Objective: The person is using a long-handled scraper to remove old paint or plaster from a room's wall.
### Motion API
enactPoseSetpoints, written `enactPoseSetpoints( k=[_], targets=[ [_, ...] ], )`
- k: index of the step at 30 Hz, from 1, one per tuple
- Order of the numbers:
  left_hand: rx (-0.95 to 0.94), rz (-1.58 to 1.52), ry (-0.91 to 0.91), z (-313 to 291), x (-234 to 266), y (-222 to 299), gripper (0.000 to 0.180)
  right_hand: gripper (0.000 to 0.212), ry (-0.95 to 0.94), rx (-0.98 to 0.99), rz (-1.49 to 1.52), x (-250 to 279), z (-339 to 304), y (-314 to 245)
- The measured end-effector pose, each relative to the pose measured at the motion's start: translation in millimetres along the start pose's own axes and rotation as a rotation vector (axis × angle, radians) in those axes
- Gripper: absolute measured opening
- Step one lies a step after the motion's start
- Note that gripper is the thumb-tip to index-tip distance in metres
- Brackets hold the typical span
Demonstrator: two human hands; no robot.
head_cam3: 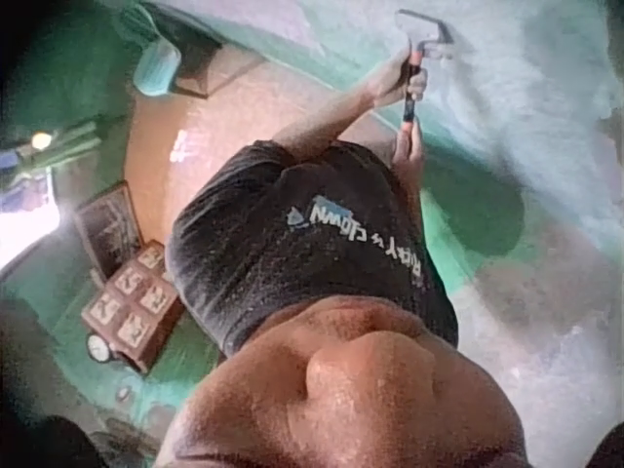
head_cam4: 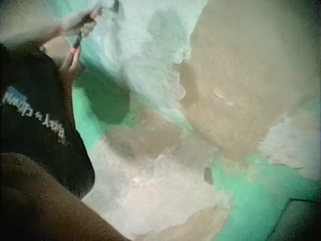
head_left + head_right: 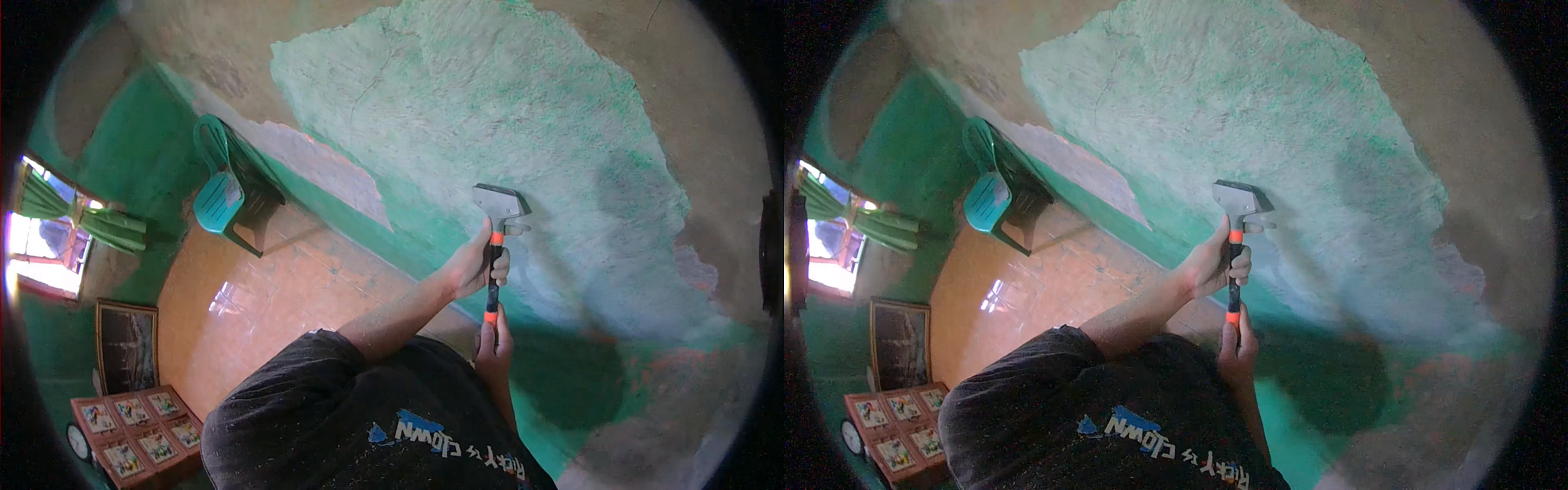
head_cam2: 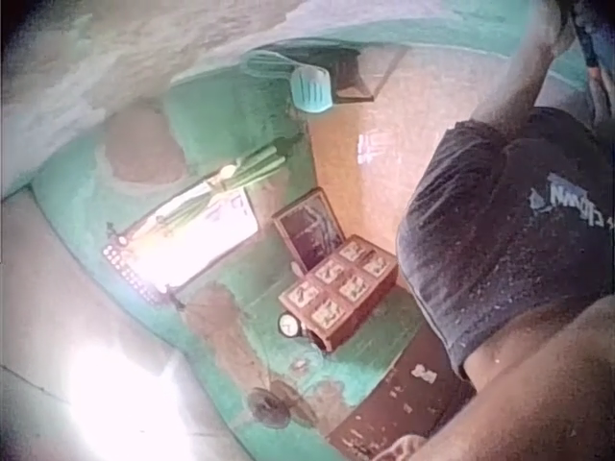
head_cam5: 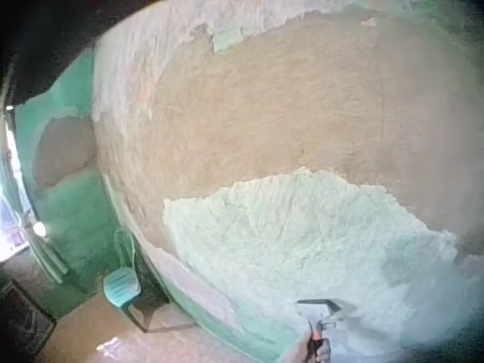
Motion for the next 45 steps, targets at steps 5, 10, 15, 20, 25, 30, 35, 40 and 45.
enactPoseSetpoints(
  k=[5, 10, 15, 20, 25, 30, 35, 40, 45],
  targets=[
    [0.104, 0.017, 0.003, -1.3, 15.7, -4.1, 0.063, 0.045, 0.084, 0.159, -0.160, -10.4, 0.0, 30.6],
    [0.077, 0.036, -0.030, -3.6, 19.4, 4.7, 0.062, 0.044, 0.083, 0.127, -0.154, -23.1, -6.1, 38.5],
    [0.131, 0.062, -0.013, -1.7, 20.5, 0.5, 0.060, 0.049, 0.030, -0.021, 0.220, -28.5, -9.1, 42.6],
    [0.132, 0.090, -0.017, -2.1, 20.6, 2.1, 0.060, 0.050, 0.086, -0.078, 0.295, -36.1, -13.6, 34.7],
    [0.128, 0.075, -0.041, 1.2, 20.9, -0.8, 0.061, 0.049, 0.110, 0.115, -0.023, -23.6, -8.7, 68.2],
    [0.141, 0.090, -0.032, 1.9, 26.3, 0.5, 0.061, 0.048, 0.088, -0.064, 0.168, -24.4, -9.1, 39.2],
    [0.130, 0.034, -0.023, 2.6, 25.2, 3.4, 0.062, 0.045, 0.090, -0.017, 0.170, -23.2, -4.6, 45.9],
    [0.130, 0.090, -0.039, -1.3, 25.3, 1.8, 0.061, 0.044, 0.089, -0.037, 0.240, -27.3, -8.0, 46.1],
    [0.134, 0.117, -0.046, 3.3, 30.2, -1.5, 0.062, 0.045, 0.088, -0.063, 0.271, -27.5, -6.7, 58.7]
  ],
)
Point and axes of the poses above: each hand's wrist, its own z-axis towards the middle knuckle, its own x-axis out of the back of the hand, y = z × x, the point moved 2 cm from there along z, towards the middle knuckle, and after that the axes turned 1 degree about x, right-handed, at the moved point
